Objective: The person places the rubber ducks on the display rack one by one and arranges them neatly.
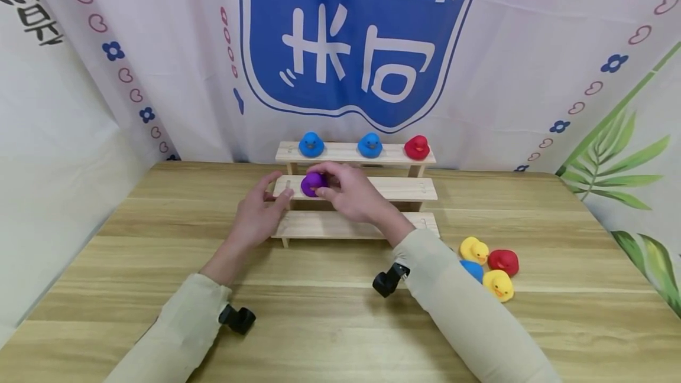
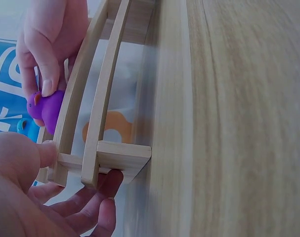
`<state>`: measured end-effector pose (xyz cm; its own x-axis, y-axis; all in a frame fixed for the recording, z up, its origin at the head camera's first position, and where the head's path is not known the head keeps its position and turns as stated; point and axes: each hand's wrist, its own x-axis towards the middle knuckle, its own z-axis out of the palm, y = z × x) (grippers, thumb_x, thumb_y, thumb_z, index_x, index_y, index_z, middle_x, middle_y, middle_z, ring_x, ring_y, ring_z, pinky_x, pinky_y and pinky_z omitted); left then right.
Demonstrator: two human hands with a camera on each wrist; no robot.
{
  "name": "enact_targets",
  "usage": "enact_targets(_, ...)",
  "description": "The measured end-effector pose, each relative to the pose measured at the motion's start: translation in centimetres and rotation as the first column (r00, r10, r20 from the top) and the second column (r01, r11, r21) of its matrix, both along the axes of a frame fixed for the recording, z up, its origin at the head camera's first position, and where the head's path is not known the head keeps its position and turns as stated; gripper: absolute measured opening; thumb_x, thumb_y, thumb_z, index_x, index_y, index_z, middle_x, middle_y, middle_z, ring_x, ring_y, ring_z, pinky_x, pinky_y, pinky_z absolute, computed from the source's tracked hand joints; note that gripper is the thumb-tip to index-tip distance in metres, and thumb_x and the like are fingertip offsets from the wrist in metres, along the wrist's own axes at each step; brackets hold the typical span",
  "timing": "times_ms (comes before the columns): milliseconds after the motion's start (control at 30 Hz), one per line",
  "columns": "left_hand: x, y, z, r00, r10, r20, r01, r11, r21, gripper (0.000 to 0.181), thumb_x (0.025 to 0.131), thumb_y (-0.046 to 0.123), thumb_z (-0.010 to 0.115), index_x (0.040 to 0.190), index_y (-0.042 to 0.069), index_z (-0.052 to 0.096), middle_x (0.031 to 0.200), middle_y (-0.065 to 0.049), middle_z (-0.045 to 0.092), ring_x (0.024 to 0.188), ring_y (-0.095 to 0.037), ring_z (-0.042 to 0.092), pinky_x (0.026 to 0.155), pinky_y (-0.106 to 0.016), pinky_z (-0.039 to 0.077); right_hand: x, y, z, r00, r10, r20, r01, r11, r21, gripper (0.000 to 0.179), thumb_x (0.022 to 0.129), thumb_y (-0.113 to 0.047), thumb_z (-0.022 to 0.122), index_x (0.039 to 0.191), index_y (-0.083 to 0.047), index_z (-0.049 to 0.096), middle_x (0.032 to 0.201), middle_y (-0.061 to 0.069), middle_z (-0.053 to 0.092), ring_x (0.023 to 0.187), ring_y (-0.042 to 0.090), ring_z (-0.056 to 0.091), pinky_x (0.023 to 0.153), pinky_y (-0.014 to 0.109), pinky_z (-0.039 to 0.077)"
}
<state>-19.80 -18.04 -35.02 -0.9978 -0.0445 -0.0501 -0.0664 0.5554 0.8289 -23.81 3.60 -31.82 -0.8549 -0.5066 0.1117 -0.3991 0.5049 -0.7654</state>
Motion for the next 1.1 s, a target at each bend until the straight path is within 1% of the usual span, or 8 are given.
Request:
enact_targets(100,0.0,0.0,0.0,1.0,-0.003,0.0,0.003,1.0,0.001,0.068,0.11,0.049,0.053,0.169,0.025,0.029,0.146,-0.025,0.061,0.13,-0.04,0.062,0.097,-0.047,0.055,0.4,0.6,0.3,1.0,-0.009,-0.004,0.009,1.0,0.005,0.041,0.106,-0.013,0.065,0.146,-0.019,0.062,0.145,0.007,0.065,0.135,0.026,0.063,0.116,0.041,0.051)
enact_targets(200,0.0,0.0,0.0,1.0,-0.003,0.002,0.003,1.0,0.003,0.068,0.11,0.048,0.053,0.169,0.025,0.029,0.146,-0.025,0.06,0.129,-0.039,0.062,0.095,-0.045,0.055,0.8,1.5,0.6,1.0,-0.019,-0.016,0.019,1.0,0.006,0.041,0.106,-0.015,0.066,0.146,-0.021,0.062,0.144,0.003,0.066,0.135,0.023,0.062,0.114,0.043,0.052)
enact_targets(367,0.1,0.0,0.1,1.0,-0.004,0.013,0.004,1.0,0.019,0.069,0.11,0.048,0.053,0.169,0.026,0.027,0.148,-0.026,0.058,0.128,-0.04,0.062,0.091,-0.042,0.057,1.3,3.5,0.9,0.999,-0.02,-0.025,0.019,1.0,-0.01,0.038,0.105,-0.015,0.067,0.143,-0.019,0.064,0.146,0.001,0.065,0.133,0.022,0.062,0.11,0.045,0.055)
enact_targets(567,0.2,0.0,0.2,1.0,0.005,0.029,-0.005,1.0,0.016,0.069,0.11,0.049,0.053,0.17,0.028,0.026,0.152,-0.026,0.054,0.132,-0.041,0.06,0.094,-0.044,0.056,2.0,5.9,1.0,0.999,-0.02,-0.039,0.019,0.999,-0.03,0.033,0.104,-0.017,0.07,0.137,-0.016,0.067,0.136,0.003,0.071,0.125,0.021,0.068,0.105,0.046,0.057)
enact_targets(700,0.2,0.0,0.2,0.999,0.005,0.032,-0.006,1.0,0.019,0.069,0.109,0.05,0.053,0.17,0.029,0.026,0.153,-0.026,0.053,0.133,-0.041,0.058,0.095,-0.045,0.056,2.7,7.7,0.9,0.998,-0.031,-0.047,0.03,0.999,-0.035,0.031,0.103,-0.02,0.072,0.134,-0.019,0.069,0.132,0.001,0.073,0.122,0.02,0.069,0.103,0.046,0.057)
enact_targets(933,0.2,0.1,0.1,0.999,0.002,0.043,-0.003,1.0,0.028,0.069,0.109,0.051,0.053,0.17,0.032,0.025,0.158,-0.026,0.049,0.139,-0.042,0.053,0.1,-0.05,0.054,3.6,11.2,0.7,0.995,-0.078,-0.056,0.075,0.996,-0.04,0.035,0.1,-0.019,0.076,0.134,-0.015,0.069,0.131,0.005,0.073,0.12,0.024,0.07,0.102,0.047,0.058)
enact_targets(1100,0.2,0.1,0.1,0.999,0.004,0.048,-0.005,1.0,0.03,0.069,0.109,0.052,0.052,0.17,0.032,0.025,0.158,-0.027,0.048,0.139,-0.044,0.053,0.103,-0.054,0.054,4.1,13.6,0.0,0.992,-0.101,-0.079,0.099,0.995,-0.028,0.035,0.099,-0.019,0.077,0.133,-0.014,0.07,0.129,0.006,0.074,0.121,0.028,0.069,0.099,0.041,0.058)
